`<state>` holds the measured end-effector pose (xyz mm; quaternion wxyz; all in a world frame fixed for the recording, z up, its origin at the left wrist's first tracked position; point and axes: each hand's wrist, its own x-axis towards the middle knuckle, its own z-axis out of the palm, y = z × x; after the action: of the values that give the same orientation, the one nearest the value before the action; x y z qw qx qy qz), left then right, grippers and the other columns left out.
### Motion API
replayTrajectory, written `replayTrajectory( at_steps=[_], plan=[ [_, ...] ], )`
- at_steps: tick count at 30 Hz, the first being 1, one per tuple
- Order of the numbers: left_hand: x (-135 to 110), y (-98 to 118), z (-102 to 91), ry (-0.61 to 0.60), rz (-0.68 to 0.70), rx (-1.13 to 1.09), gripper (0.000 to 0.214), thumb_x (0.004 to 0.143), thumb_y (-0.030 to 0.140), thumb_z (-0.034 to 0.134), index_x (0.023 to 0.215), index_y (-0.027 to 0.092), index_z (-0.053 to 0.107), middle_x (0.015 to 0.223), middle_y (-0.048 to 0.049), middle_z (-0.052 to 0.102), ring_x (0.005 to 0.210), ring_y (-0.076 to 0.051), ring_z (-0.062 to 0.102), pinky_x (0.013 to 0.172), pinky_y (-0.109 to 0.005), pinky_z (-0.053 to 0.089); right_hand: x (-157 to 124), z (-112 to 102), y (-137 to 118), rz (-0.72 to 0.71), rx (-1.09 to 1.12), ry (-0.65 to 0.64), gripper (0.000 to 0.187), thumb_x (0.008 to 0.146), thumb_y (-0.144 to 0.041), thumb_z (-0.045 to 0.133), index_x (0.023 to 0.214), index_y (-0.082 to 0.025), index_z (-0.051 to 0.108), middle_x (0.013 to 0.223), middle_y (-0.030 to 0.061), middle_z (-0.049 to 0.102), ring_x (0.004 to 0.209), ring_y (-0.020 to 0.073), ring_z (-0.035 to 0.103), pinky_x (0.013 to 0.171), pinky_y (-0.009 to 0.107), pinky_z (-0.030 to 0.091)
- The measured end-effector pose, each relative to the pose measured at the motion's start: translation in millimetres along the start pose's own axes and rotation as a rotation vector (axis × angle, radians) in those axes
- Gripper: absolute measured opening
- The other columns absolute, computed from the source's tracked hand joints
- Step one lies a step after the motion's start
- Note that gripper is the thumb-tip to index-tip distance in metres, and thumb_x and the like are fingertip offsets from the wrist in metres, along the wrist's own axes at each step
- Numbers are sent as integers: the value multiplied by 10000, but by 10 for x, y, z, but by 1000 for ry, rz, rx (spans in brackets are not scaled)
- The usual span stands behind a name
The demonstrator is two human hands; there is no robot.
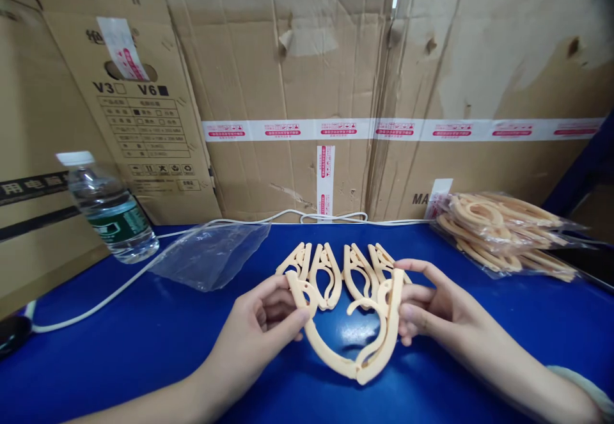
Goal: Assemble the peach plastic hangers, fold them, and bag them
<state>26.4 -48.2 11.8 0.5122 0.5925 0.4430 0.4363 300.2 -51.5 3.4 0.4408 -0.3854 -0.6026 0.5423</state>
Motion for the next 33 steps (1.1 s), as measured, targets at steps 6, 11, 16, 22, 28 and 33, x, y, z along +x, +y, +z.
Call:
replayTrajectory(
  at_steps=[6,11,16,22,28,33],
  plan=[
    [-17,7,41,-72,12,-37,220,788,311,751,936,178,658,871,-39,713,721,-151,652,642,-245,556,-129,116,-88,-29,-150,-196,241,908,-450,613,1070,-274,586,1051,61,686,882,193,665,813,371,569],
    [1,-13,11,2,18,-89,271,726,273,801,882,182,599,795,25,643,641,-115,648,601,-218,547,-280,113,-140,-135,-321,-330,371,920,-368,619,1287,-408,591,1233,39,660,1100,236,628,964,421,523],
    [-42,3,9,-19,126,-63,200,768,204,762,767,183,563,770,38,634,684,-94,662,627,-162,526,-283,77,-149,-106,-309,-381,451,919,-307,640,1352,-392,548,1328,37,598,1129,200,610,1008,364,490],
    [-136,-33,2,-185,287,74,156,827,187,713,967,255,712,1156,-29,635,1092,-197,654,944,-271,543,-275,96,-143,-60,-147,-382,419,929,-354,627,1337,-413,552,1345,34,558,1157,194,600,1028,355,475],
    [-186,-116,-27,-314,279,157,444,846,201,700,1255,357,626,1428,-34,515,1248,-255,569,1026,-347,510,-307,85,-101,-49,-111,-394,436,917,-355,645,1336,-429,547,1395,29,512,1190,204,591,1055,386,463],
    [-139,-64,6,-377,154,-3,416,871,171,673,1257,309,608,1274,-45,646,1139,-216,641,991,-343,527,-319,60,-82,-106,-285,-300,445,911,-342,646,1343,-400,558,1439,48,506,1242,246,567,1047,403,478]
  ],
)
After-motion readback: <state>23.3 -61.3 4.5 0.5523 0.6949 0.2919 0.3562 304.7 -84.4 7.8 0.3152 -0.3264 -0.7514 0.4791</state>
